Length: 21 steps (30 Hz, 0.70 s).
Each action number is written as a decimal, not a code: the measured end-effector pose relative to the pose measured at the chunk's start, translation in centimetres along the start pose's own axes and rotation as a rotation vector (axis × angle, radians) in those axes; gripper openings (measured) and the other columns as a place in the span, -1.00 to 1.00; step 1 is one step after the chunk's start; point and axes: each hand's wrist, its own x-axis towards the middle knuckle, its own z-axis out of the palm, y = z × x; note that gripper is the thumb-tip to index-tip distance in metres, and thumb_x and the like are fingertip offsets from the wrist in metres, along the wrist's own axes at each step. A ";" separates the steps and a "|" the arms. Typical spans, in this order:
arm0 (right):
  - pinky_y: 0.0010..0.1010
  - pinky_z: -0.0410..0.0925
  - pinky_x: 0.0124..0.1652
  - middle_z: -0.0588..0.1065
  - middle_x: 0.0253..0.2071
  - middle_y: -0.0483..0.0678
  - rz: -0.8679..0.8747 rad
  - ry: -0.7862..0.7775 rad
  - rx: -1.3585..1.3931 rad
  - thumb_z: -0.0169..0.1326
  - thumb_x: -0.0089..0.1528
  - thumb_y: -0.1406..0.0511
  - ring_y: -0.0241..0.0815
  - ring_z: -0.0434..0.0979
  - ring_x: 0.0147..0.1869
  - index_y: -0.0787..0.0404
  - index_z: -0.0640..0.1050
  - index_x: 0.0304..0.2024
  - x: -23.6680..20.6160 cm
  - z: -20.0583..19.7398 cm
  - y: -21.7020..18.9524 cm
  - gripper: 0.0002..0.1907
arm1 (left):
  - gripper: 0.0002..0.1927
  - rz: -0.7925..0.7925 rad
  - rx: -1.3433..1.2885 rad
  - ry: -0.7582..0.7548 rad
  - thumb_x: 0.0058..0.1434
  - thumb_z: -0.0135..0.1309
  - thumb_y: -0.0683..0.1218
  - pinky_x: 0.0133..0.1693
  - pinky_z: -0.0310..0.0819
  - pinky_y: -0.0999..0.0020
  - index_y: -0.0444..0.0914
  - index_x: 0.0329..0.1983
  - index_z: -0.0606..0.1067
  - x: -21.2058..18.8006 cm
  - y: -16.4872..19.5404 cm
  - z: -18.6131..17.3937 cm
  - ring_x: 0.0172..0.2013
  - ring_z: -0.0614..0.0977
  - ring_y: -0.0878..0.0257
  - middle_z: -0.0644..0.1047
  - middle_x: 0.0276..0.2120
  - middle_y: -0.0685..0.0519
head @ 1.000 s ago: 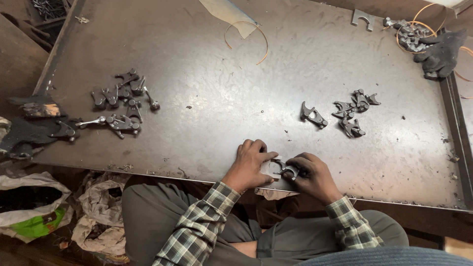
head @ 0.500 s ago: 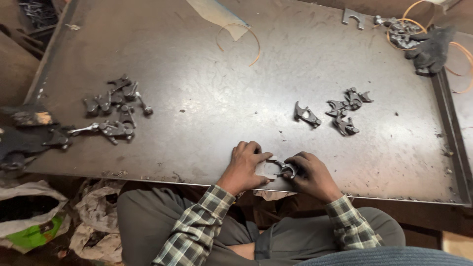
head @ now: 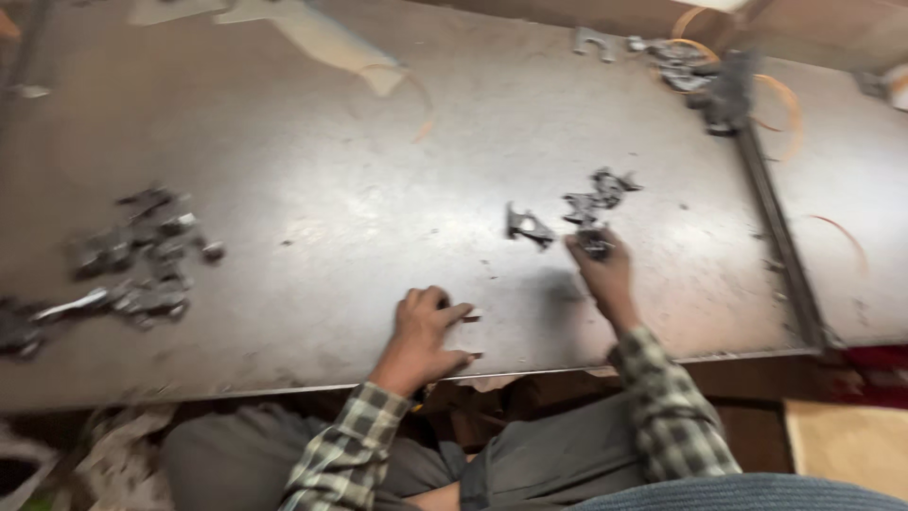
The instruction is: The person sits on the floor at a metal table and sorts small dark metal castings, picking pieces one at a time from a pile, turning them over in their hands, and placing them into separate groups on the table. At the end they gather the sorted pieces toward the table edge.
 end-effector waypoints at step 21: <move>-0.28 0.50 -0.15 0.57 -0.14 0.02 -0.326 -0.388 -0.359 0.38 0.03 0.31 0.01 0.66 -0.11 0.21 0.64 -0.10 -11.2 0.7 -5.2 -0.63 | -0.29 -0.010 0.010 -0.031 -0.27 0.48 0.04 0.17 0.26 0.09 -0.10 0.06 0.63 -0.2 0.9 -0.4 0.06 0.37 0.01 0.45 -0.02 -0.02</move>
